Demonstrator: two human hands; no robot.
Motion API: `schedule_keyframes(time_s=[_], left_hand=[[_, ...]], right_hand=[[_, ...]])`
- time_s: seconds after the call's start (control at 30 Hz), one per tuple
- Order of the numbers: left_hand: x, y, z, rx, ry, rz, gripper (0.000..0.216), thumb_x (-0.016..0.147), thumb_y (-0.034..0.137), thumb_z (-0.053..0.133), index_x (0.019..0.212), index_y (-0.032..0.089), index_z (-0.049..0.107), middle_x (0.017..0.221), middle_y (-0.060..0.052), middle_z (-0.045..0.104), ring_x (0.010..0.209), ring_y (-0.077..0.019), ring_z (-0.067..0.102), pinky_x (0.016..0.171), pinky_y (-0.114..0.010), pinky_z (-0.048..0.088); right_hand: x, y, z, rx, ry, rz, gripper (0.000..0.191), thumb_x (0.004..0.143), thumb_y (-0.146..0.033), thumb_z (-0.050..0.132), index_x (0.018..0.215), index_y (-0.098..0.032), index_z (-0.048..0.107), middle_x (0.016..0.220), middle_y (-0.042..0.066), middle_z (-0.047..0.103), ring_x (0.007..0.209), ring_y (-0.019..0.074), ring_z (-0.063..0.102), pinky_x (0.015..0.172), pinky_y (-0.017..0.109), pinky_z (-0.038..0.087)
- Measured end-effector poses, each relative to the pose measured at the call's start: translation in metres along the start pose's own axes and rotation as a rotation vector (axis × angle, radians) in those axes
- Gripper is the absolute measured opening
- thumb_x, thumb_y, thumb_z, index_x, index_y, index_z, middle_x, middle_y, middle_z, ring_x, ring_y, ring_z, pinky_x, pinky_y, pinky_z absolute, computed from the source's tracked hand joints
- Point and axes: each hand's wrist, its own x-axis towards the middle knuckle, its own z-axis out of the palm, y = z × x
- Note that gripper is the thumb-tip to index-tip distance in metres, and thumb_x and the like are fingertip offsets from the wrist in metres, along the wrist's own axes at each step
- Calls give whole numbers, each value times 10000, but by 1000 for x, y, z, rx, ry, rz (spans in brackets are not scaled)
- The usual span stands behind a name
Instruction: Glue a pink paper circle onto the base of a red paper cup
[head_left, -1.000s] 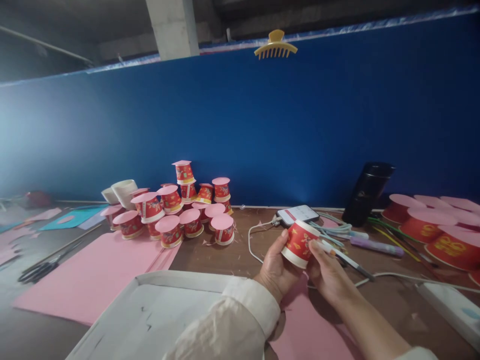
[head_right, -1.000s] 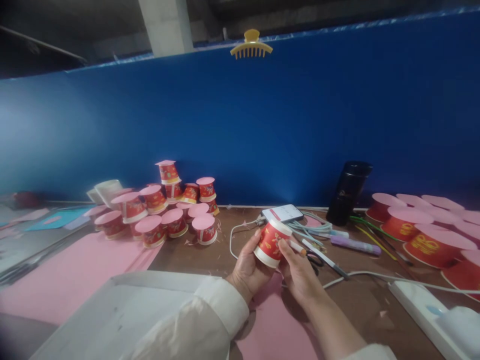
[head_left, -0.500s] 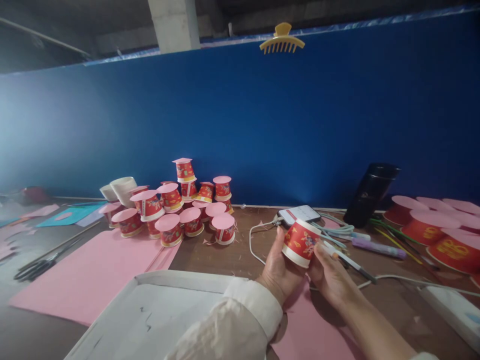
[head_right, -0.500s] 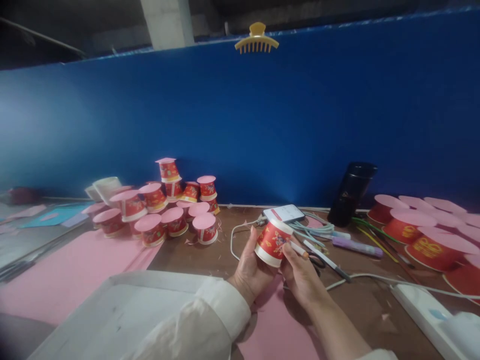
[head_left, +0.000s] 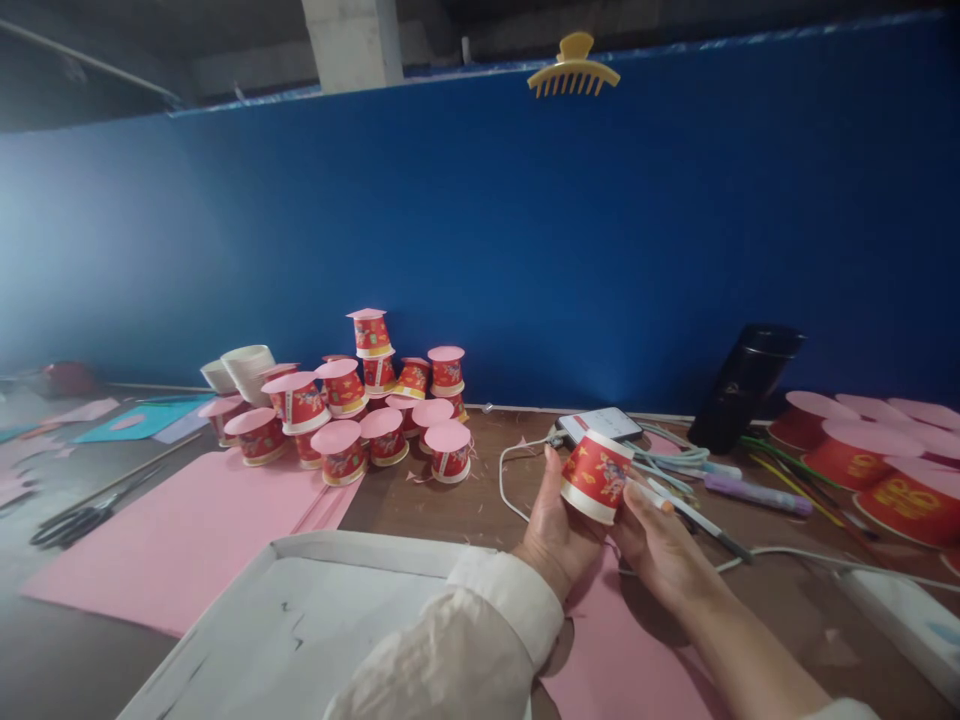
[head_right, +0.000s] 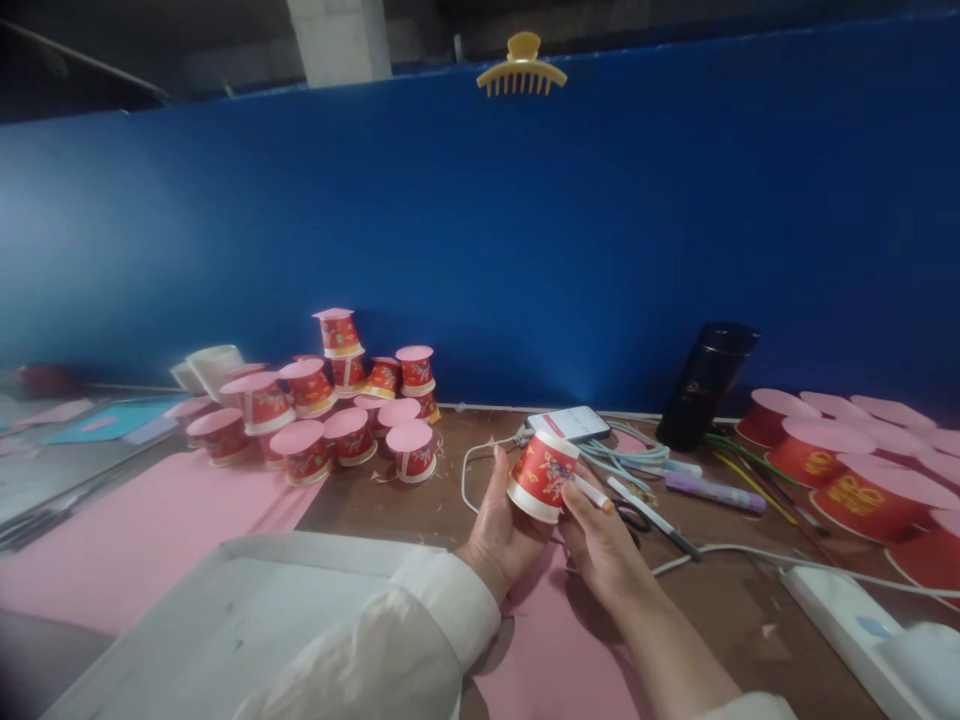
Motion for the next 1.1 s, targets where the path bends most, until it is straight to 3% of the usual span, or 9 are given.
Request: schedule_keyframes(time_s=[0.17,0.27,0.37,0.47,0.53,0.67,0.93,1.1], left_hand=[[1,-1,-1,-28,3,-23,650,963,678,556,1117,85,772,1104,-146,794,962,-215,757,932,-284,576],[0,-5,-3,-2,-7,-13,601,916,662,653,1102,105,782,1122,-139,793,1020,-233,749,965,-299,564],[-2,-10,-4,96,-32,42,494,801,532,837,1087,132,791,1115,-122,791,1072,-254,728,981,-311,544],[-6,-14,-4,241,-34,51,453,696,359,919,1072,145,787,990,-88,787,935,-229,724,855,-297,536],[-8,-16,-3,299,-30,48,472,657,313,932,1075,155,779,932,-68,774,860,-213,710,803,-293,516],[-7,-17,-2,309,-19,85,531,590,304,963,1057,138,772,941,-82,764,890,-220,699,855,-303,500],[-3,-18,-7,308,-67,49,494,549,261,973,983,167,757,823,-21,718,704,-131,616,749,-261,474],[-1,-20,-12,321,-54,-3,493,536,210,936,988,159,746,796,-17,702,670,-118,581,690,-258,414]], right_hand=[[-1,-5,3,-11,48,-7,551,743,-389,905,1256,-315,719,1226,15,785,1192,275,719,969,372,607],[-2,-8,5,-6,77,-16,522,753,-342,899,1244,-304,725,1154,6,802,1120,261,747,927,353,621],[-1,-9,6,12,75,-31,531,763,-336,890,1264,-301,719,1123,8,806,1051,255,766,887,358,634],[0,-9,5,11,93,-30,545,753,-319,896,1268,-317,718,1067,-5,811,992,247,777,821,339,645],[0,-10,5,-2,103,-16,548,752,-310,894,1271,-330,719,1058,-9,814,962,243,781,766,320,647],[-1,-8,5,-25,127,-16,589,732,-321,905,1288,-319,712,1090,7,816,930,257,787,700,315,645],[3,-5,-1,-53,181,-4,587,716,-351,915,1264,-297,710,1062,12,817,930,259,790,741,334,660],[6,-7,0,-39,212,-23,484,653,-325,949,1083,-261,738,967,6,813,888,254,785,739,339,657]])
